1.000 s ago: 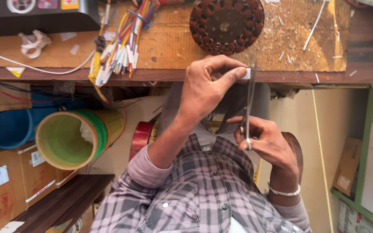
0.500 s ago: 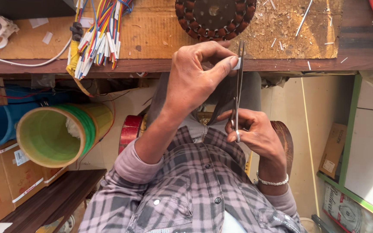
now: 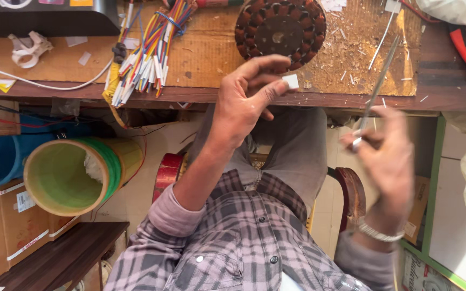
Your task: The person cuts small white insulating strips with scissors and inserts them between copper windings on a motor stator. The person repeats this process multiple times, handling the stator and strips by hand.
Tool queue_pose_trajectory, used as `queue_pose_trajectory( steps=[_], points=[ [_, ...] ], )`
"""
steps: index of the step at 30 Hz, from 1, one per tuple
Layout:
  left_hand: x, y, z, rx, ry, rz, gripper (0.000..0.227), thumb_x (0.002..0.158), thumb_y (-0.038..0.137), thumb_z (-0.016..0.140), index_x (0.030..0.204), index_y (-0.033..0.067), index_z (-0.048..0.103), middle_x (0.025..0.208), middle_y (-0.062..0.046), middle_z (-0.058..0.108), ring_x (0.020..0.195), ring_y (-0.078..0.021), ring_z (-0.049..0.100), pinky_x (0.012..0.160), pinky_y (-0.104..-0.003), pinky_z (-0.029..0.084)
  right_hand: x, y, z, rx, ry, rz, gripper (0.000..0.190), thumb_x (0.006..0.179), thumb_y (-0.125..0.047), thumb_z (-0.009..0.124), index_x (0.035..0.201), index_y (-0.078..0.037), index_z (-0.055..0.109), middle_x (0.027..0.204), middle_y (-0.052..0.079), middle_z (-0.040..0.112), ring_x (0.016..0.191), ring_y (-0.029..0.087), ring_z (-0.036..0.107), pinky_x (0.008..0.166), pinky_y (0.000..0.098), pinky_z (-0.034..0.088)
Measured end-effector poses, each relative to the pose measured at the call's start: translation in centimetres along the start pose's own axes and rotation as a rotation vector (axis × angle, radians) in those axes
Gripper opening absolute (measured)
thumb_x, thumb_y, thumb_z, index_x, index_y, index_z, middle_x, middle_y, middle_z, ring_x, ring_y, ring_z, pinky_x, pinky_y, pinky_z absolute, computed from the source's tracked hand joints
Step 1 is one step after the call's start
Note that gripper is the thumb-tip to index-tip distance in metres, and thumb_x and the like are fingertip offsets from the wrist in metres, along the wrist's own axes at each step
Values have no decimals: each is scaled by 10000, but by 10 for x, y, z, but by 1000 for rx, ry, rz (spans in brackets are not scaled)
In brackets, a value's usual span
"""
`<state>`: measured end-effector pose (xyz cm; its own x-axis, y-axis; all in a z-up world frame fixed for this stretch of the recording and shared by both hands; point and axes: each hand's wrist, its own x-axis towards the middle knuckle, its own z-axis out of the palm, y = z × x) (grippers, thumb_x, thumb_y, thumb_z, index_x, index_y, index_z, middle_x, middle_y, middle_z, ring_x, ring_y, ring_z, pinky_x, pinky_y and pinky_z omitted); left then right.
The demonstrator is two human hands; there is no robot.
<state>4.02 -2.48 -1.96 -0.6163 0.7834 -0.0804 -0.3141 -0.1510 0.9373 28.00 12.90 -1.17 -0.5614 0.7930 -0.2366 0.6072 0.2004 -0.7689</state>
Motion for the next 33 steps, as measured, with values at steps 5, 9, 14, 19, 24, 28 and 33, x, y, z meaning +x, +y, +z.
queue_pose_trajectory(
  steps=[5, 9, 14, 19, 24, 28, 33],
  points=[
    [-7, -6, -6, -93, -81, -129, 176, 989, 114, 702, 1134, 15, 713, 984, -46, 788, 834, -100, 772, 546, -210, 549, 71, -14, -53, -725, -25, 19, 337, 900, -222, 844, 1082, 22, 700, 850, 147, 754, 726, 239, 743, 643, 378, 557],
    [-16, -9, 0, 59, -36, -89, 135, 965, 121, 699, 1075, 47, 727, 917, -26, 772, 703, -78, 732, 500, -204, 517, 114, -17, -89, -740, -210, -29, 261, 883, -209, 815, 1100, -66, 783, 828, 119, 776, 734, 211, 759, 658, 331, 562],
    [-17, -10, 19, 64, -70, -10, 101, 957, 58, 711, 1043, 13, 737, 880, -28, 760, 667, -96, 701, 559, -234, 555, 88, -10, -37, -135, -114, -182, 267, 970, -117, 686, 1232, -84, 720, 996, 92, 768, 885, 150, 743, 790, 286, 579],
    [-17, -12, 23, 310, -49, 124, 76, 956, 22, 686, 1025, -6, 702, 864, -68, 751, 705, -105, 739, 617, -256, 573, 39, -28, 48, 368, -181, -270, 276, 933, 26, 700, 1208, -2, 698, 1016, 96, 760, 906, 132, 723, 803, 266, 589],
    [-21, -4, 16, 405, -82, 146, 42, 962, 19, 663, 996, -5, 656, 828, -85, 734, 687, -128, 741, 612, -268, 570, 19, -48, 72, 437, -101, -306, 201, 925, 42, 727, 1124, 39, 707, 978, 89, 756, 880, 121, 733, 813, 248, 595],
    [-25, -10, 22, 467, -67, 307, 81, 963, 41, 691, 1030, 0, 672, 897, -106, 739, 791, -129, 728, 683, -289, 575, 8, -52, 67, 364, -53, -371, 149, 918, 45, 735, 1058, 17, 695, 976, 72, 744, 882, 112, 723, 802, 247, 588],
    [-37, -15, 28, 304, -94, 183, 116, 969, 112, 737, 1029, 14, 717, 881, -73, 736, 787, -72, 667, 625, -278, 549, -4, -70, 41, 60, 10, -733, 166, 840, 89, 739, 969, -1, 688, 965, 93, 734, 874, 152, 729, 782, 274, 590]
  ],
)
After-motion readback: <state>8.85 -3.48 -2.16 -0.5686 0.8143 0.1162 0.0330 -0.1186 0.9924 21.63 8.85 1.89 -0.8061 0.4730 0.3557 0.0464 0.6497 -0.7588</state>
